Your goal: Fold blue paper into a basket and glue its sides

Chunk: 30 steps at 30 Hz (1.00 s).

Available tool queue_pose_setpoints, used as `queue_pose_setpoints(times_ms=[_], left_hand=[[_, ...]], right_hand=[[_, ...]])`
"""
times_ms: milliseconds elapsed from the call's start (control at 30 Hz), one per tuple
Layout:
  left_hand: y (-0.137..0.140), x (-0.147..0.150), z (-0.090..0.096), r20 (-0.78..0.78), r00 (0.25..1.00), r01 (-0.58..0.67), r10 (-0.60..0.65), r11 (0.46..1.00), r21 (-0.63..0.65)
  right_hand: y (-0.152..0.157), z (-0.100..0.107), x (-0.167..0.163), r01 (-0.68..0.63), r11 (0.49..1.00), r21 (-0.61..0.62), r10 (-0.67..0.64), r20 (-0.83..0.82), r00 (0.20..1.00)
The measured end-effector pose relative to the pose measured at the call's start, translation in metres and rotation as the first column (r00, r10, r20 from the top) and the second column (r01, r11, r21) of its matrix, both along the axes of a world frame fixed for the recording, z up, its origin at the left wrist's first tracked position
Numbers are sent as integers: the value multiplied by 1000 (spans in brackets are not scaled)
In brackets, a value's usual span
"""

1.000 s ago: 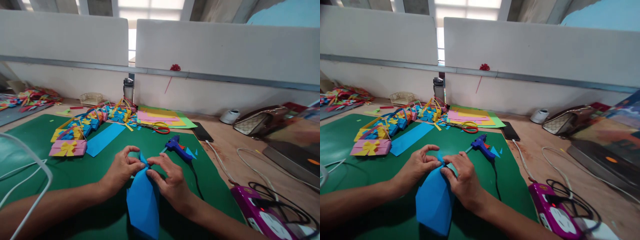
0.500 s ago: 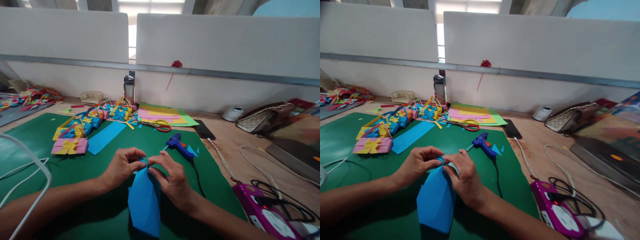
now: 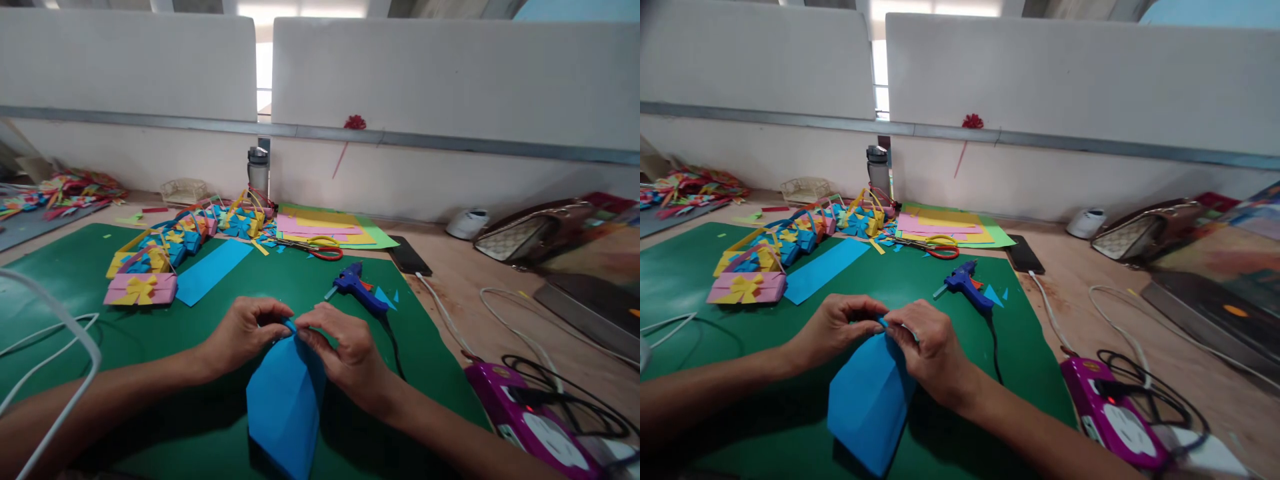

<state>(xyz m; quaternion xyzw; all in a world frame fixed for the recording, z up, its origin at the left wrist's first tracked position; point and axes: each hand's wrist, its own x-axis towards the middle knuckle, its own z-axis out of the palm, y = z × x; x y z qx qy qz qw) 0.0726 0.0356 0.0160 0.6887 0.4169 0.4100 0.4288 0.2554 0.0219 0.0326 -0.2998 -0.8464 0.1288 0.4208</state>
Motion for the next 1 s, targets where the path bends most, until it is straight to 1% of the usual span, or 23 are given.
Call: queue_pose_setpoints(times_ms=[167, 267, 367, 467, 600, 733, 833, 900, 1000], left_hand=[[1, -2, 1, -72, 997, 11, 0, 988, 153], [1, -3, 2, -96, 995, 6, 15, 975, 221], [-1, -3, 3, -118, 993, -3, 30, 974, 227], [-2, -3, 4, -125, 991, -10, 39, 975, 222], [-3, -2, 4, -137, 989, -18, 49, 976, 217], [-3, -1, 3, -164, 986, 7, 36, 966, 258], [-2, -3, 2, -194, 981, 65, 0, 944, 325], [0, -6, 3, -220, 975, 106, -17, 911, 399], [4, -11, 8, -274, 962, 140, 1, 857, 496]], right_hand=[[-2, 5, 0, 43, 991, -123, -39, 38, 999], [-4, 10, 0, 74, 984, -164, -51, 138, 989], [-7, 12, 1, 145, 975, -169, -94, 281, 955], [-9, 11, 2, 203, 968, -150, -137, 364, 921], [-8, 7, 2, 207, 969, -136, -143, 376, 915], [-7, 5, 0, 194, 972, -134, -133, 371, 919], [-7, 4, 0, 190, 971, -144, -125, 372, 920], [-7, 4, 0, 179, 973, -144, -112, 379, 918], [-7, 6, 1, 137, 982, -134, -76, 385, 920]])
